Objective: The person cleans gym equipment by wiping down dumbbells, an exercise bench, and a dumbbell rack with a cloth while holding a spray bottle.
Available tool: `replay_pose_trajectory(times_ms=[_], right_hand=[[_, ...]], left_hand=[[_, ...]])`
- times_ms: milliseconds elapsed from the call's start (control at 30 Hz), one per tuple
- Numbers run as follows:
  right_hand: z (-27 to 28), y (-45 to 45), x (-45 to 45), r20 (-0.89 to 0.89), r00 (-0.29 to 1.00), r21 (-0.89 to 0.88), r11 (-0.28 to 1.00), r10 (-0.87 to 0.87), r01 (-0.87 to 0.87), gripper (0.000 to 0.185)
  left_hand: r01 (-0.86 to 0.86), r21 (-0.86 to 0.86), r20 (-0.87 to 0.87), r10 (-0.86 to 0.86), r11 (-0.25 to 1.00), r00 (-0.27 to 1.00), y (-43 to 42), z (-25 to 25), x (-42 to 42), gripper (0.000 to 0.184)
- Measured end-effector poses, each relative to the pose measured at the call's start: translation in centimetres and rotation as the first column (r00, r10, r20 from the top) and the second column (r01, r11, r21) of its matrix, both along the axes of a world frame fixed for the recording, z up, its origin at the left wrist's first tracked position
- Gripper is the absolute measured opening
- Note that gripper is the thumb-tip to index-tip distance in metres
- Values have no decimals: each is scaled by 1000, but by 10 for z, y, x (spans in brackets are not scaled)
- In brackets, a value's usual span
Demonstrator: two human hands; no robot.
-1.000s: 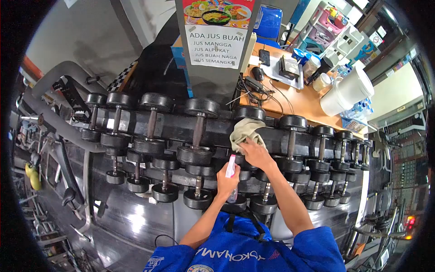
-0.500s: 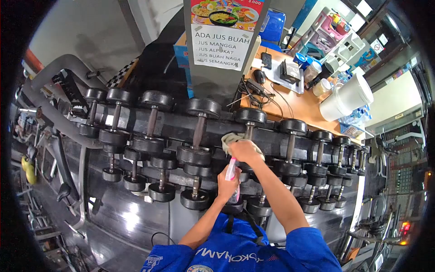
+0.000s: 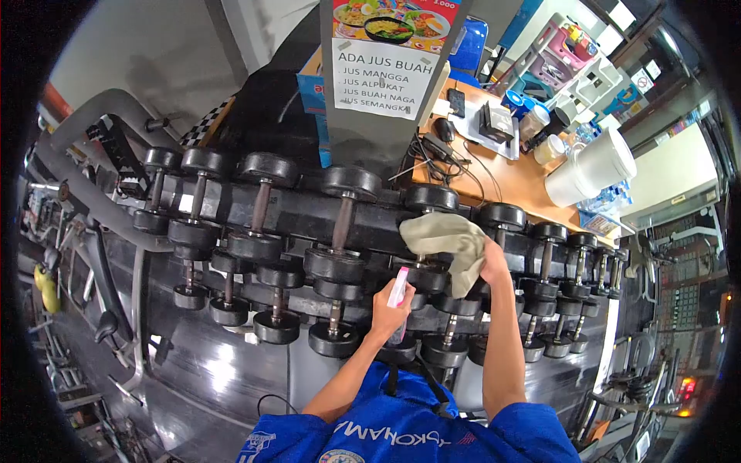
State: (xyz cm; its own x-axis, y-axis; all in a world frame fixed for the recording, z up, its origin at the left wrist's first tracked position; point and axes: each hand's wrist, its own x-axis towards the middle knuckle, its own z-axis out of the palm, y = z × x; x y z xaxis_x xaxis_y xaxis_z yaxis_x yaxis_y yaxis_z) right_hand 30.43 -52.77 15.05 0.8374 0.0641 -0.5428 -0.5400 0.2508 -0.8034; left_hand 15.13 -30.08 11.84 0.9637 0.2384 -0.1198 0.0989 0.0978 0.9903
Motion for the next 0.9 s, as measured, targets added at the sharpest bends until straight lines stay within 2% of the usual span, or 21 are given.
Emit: replay_pose_trajectory(times_ms=[33, 100, 133, 167, 233, 267, 300, 367, 433, 567, 600, 700, 800, 867, 900], right_hand=[[-2, -4, -5, -76, 983, 77, 982, -164, 170, 36], [-14, -1, -10, -168, 941, 164, 933, -295, 321, 36], [-29, -2, -10, -149, 960, 353, 895, -235, 274, 35], [-45, -1, -6, -201, 939, 358, 872, -279, 335, 31], [-68, 13, 10, -137, 952, 413, 858, -274, 306, 32], [-74, 25, 21, -189, 945, 371, 872, -266, 319, 30], [-76, 41, 32, -240, 916, 390, 832, -322, 394, 26], [-124, 33, 70, -249, 945, 481, 820, -212, 310, 20], [-84, 55, 80, -340, 898, 435, 800, -279, 414, 16], [-57, 57, 90, -474, 808, 264, 819, -350, 509, 17], [-59, 41, 93, -478, 846, 336, 841, -236, 424, 21], [-9, 54, 65, -392, 864, 300, 844, -315, 444, 28], [14, 56, 26, -225, 944, 458, 829, -240, 320, 33], [35, 74, -4, -212, 960, 538, 798, -182, 270, 33], [40, 86, -12, -201, 968, 575, 782, -151, 241, 34]], left_hand=[[30, 18, 10, -30, 999, 999, 0, -2, 1, 8], [53, 20, 19, -54, 998, 998, -2, -4, 2, 7], [46, 1, 17, -46, 999, 999, -4, -4, 3, 7], [38, -18, 17, -38, 999, 999, -5, -3, 5, 7], [39, 39, 34, -40, 998, 999, -5, -6, 5, 7], [38, 69, 40, -41, 997, 998, -5, -7, 5, 7], [36, 75, 49, -40, 997, 998, -5, -7, 4, 8], [32, 88, 65, -37, 996, 997, -4, -6, 4, 9], [52, 91, 18, -53, 995, 998, -2, -4, 5, 10], [19, 62, -4, -19, 998, 1000, -4, 2, 11, 10], [14, 96, 20, -16, 995, 1000, -3, 3, 11, 11], [13, 149, 50, -21, 989, 999, -1, 5, 9, 11], [26, 127, 18, -29, 992, 999, 0, 10, 6, 11], [20, 148, 17, -22, 989, 1000, 0, 11, 7, 11], [2, 101, 18, -3, 995, 1000, -2, 9, 8, 11]])
